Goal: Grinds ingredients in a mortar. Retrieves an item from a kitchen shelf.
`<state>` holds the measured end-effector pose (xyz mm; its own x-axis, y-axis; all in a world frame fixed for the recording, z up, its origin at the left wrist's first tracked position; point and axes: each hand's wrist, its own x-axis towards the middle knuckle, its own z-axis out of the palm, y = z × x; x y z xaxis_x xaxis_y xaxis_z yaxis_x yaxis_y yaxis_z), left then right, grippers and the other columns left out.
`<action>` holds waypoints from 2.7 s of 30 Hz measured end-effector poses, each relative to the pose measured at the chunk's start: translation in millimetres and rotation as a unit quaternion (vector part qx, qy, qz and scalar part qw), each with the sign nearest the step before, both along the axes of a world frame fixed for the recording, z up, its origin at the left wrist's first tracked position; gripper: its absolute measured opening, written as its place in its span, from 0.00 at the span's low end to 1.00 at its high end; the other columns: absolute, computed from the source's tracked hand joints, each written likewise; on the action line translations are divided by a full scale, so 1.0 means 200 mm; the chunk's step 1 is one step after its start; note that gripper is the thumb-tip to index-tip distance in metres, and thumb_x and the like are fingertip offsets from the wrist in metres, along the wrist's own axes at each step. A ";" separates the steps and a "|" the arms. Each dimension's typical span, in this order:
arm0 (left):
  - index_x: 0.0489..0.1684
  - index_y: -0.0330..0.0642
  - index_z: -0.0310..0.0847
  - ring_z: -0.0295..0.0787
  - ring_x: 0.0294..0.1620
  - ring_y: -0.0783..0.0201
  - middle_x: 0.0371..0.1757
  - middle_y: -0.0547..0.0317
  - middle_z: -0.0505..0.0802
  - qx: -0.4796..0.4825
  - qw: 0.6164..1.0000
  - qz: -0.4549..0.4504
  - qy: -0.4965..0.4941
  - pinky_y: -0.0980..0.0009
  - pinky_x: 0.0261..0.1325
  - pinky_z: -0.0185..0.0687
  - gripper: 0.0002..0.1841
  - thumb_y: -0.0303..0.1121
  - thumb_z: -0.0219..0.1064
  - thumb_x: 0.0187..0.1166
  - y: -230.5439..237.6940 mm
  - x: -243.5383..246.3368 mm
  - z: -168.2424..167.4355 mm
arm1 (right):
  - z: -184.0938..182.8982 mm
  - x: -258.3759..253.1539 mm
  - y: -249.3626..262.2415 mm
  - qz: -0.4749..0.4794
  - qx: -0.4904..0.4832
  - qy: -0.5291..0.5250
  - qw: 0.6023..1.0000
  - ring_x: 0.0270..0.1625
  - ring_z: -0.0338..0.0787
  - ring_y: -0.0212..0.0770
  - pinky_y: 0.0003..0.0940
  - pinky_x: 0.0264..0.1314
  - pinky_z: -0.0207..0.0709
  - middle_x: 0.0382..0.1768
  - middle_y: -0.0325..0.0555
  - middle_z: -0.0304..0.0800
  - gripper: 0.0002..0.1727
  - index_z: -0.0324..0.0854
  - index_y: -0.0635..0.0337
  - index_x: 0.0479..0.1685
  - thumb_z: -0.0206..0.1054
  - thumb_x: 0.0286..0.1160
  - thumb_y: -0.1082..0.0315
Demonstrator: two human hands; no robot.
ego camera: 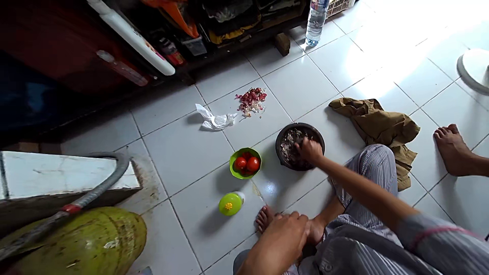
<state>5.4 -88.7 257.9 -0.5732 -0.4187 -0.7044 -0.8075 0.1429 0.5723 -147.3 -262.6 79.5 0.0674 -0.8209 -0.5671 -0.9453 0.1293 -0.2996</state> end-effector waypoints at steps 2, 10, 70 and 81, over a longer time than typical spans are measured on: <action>0.78 0.31 0.72 0.80 0.73 0.38 0.71 0.35 0.83 -0.006 0.999 -0.002 -0.052 0.44 0.75 0.70 0.22 0.36 0.49 0.93 -0.01 -0.02 0.04 | 0.08 0.02 -0.18 -0.002 0.051 -0.017 0.999 0.71 0.85 0.68 0.69 0.68 0.76 0.65 0.71 0.86 0.37 0.81 0.74 0.65 0.46 0.93 0.43; 0.75 0.31 0.74 0.82 0.71 0.38 0.68 0.34 0.85 0.005 0.999 0.022 -0.039 0.44 0.74 0.72 0.22 0.37 0.49 0.94 0.01 0.06 -0.01 | 0.01 -0.02 0.04 0.020 0.010 0.014 1.000 0.66 0.88 0.68 0.66 0.65 0.78 0.59 0.70 0.89 0.33 0.76 0.73 0.67 0.52 0.92 0.45; 0.76 0.31 0.73 0.81 0.71 0.38 0.69 0.34 0.84 -0.004 1.000 0.011 -0.015 0.43 0.74 0.71 0.22 0.37 0.49 0.94 0.02 0.03 -0.01 | 0.04 -0.15 0.05 0.061 0.008 0.058 0.996 0.66 0.88 0.69 0.66 0.64 0.79 0.60 0.71 0.88 0.35 0.75 0.74 0.68 0.58 0.88 0.44; 0.78 0.31 0.72 0.80 0.73 0.37 0.70 0.33 0.83 0.011 0.999 0.023 -0.037 0.43 0.75 0.70 0.23 0.38 0.49 0.94 0.01 0.04 0.00 | 0.05 -0.08 -0.06 0.083 0.030 0.048 0.995 0.69 0.86 0.70 0.69 0.67 0.77 0.63 0.72 0.86 0.35 0.79 0.75 0.66 0.55 0.90 0.44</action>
